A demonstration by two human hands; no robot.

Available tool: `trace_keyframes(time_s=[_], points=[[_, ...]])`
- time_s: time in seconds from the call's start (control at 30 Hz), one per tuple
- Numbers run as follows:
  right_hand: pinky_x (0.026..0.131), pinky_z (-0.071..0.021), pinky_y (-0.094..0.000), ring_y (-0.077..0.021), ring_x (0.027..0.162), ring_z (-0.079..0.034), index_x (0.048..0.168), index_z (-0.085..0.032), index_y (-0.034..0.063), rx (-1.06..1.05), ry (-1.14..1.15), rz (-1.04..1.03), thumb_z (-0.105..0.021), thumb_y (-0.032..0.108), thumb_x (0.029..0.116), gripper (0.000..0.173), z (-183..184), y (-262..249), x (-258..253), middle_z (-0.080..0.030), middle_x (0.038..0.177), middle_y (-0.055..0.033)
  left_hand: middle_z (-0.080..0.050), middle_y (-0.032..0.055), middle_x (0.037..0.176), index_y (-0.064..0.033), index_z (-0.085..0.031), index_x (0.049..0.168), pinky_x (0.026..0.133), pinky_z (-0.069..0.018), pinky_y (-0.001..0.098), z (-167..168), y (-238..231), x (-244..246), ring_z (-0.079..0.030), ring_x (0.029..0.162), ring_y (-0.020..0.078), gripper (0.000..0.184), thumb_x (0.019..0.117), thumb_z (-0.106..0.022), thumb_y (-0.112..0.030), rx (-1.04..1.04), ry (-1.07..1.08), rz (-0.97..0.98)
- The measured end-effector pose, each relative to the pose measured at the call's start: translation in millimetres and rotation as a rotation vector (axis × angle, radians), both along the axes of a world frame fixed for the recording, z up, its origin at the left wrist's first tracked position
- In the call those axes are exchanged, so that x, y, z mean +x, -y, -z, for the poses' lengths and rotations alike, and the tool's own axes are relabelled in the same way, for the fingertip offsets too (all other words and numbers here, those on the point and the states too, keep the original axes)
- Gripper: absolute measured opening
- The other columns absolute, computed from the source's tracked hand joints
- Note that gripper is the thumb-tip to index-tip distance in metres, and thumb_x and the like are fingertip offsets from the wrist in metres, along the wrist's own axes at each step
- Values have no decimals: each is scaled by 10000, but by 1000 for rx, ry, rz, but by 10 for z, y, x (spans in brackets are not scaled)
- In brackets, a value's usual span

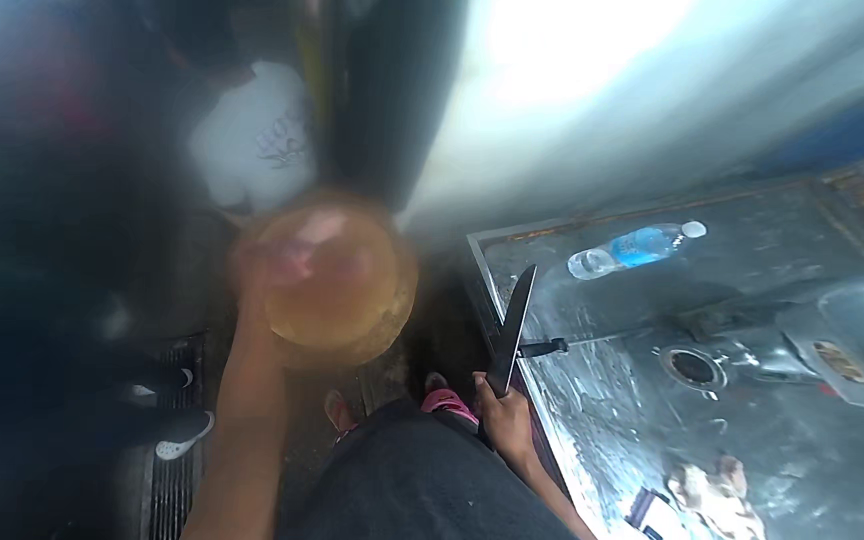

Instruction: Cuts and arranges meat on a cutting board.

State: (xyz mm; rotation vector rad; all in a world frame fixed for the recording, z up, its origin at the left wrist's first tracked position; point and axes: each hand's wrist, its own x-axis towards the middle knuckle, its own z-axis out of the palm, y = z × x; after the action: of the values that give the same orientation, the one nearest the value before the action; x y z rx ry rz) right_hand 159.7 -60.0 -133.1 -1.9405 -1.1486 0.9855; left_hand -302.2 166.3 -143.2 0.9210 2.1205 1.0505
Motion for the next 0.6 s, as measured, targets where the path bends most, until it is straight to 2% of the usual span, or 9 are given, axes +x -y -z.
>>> trace_keyframes(time_s=[0.17, 0.27, 0.3, 0.33, 0.4, 0.43, 0.47, 0.53, 0.6], points=[[498, -537, -307, -103, 483, -578, 1017, -724, 77, -44, -42, -75, -572, 263, 1042, 241, 93, -154, 33, -611, 614, 5, -624, 223, 1335, -14, -543, 1414, 1054, -500, 525, -64, 332, 124, -629, 1212, 316, 497, 1029, -615, -321, 27, 167, -69], [510, -545, -323, -118, 492, -589, 1024, -709, 84, -146, -2, -204, -568, 295, 1056, 256, -9, -411, 126, -615, 617, -4, -632, 284, 1245, 84, -543, 1348, 934, -564, 480, -181, 391, 686, -665, 1091, 333, 402, 1049, -546, -186, 201, 245, -227], [525, -545, -330, -123, 504, -591, 1040, -702, 81, -192, 20, -259, -557, 304, 1063, 267, -65, -508, 156, -619, 630, -7, -608, 307, 1278, 111, -513, 1364, 931, -562, 459, -429, 370, 923, -652, 1115, 347, 384, 1064, -488, -128, 156, 249, -290], [537, -544, -331, -120, 514, -592, 1066, -691, 77, -237, 41, -316, -551, 307, 1064, 270, -111, -597, 188, -617, 644, -6, -488, 261, 1478, 70, -392, 1489, 1089, -444, 435, -919, 327, 1078, -534, 1316, 317, 414, 1102, -392, -76, -76, 377, -292], [584, -557, -355, -132, 559, -606, 1177, -683, 76, -340, 78, -417, -568, 309, 1052, 288, -164, -746, 284, -631, 702, -23, -413, 240, 1573, 55, -359, 1531, 1193, -327, 444, -1199, 254, 1191, -428, 1450, 313, 438, 1115, -348, -81, -331, 273, -235], [613, -556, -380, -150, 588, -611, 1215, -676, 82, -375, 99, -458, -585, 313, 1042, 303, -169, -809, 331, -642, 739, -40, -486, 291, 1495, 84, -434, 1473, 1169, -362, 513, -977, 290, 1117, -485, 1402, 379, 427, 1107, -376, -130, -333, 67, -151], [646, -561, -403, -168, 622, -624, 1257, -669, 91, -399, 115, -493, -602, 317, 1033, 325, -165, -851, 376, -661, 783, -57, -654, 332, 1225, 107, -622, 1263, 1004, -497, 600, -485, 339, 1005, -650, 1157, 449, 393, 1049, -476, -189, -168, -244, -192], [713, -569, -447, -207, 698, -649, 1332, -641, 106, -405, 123, -555, -611, 321, 1030, 372, -137, -862, 448, -687, 885, -93, -664, 310, 1181, 57, -650, 1205, 954, -506, 670, -295, 415, 572, -655, 1121, 463, 438, 1026, -525, -322, -330, -316, -4], [793, -570, -481, -238, 797, -676, 1376, -614, 119, -419, 110, -588, -590, 338, 1042, 400, -39, -753, 499, -702, 986, -119, -660, 308, 1180, 15, -627, 1264, 898, -509, 714, -294, 525, 482, -654, 1090, 487, 454, 986, -600, -344, -372, -405, 73]])
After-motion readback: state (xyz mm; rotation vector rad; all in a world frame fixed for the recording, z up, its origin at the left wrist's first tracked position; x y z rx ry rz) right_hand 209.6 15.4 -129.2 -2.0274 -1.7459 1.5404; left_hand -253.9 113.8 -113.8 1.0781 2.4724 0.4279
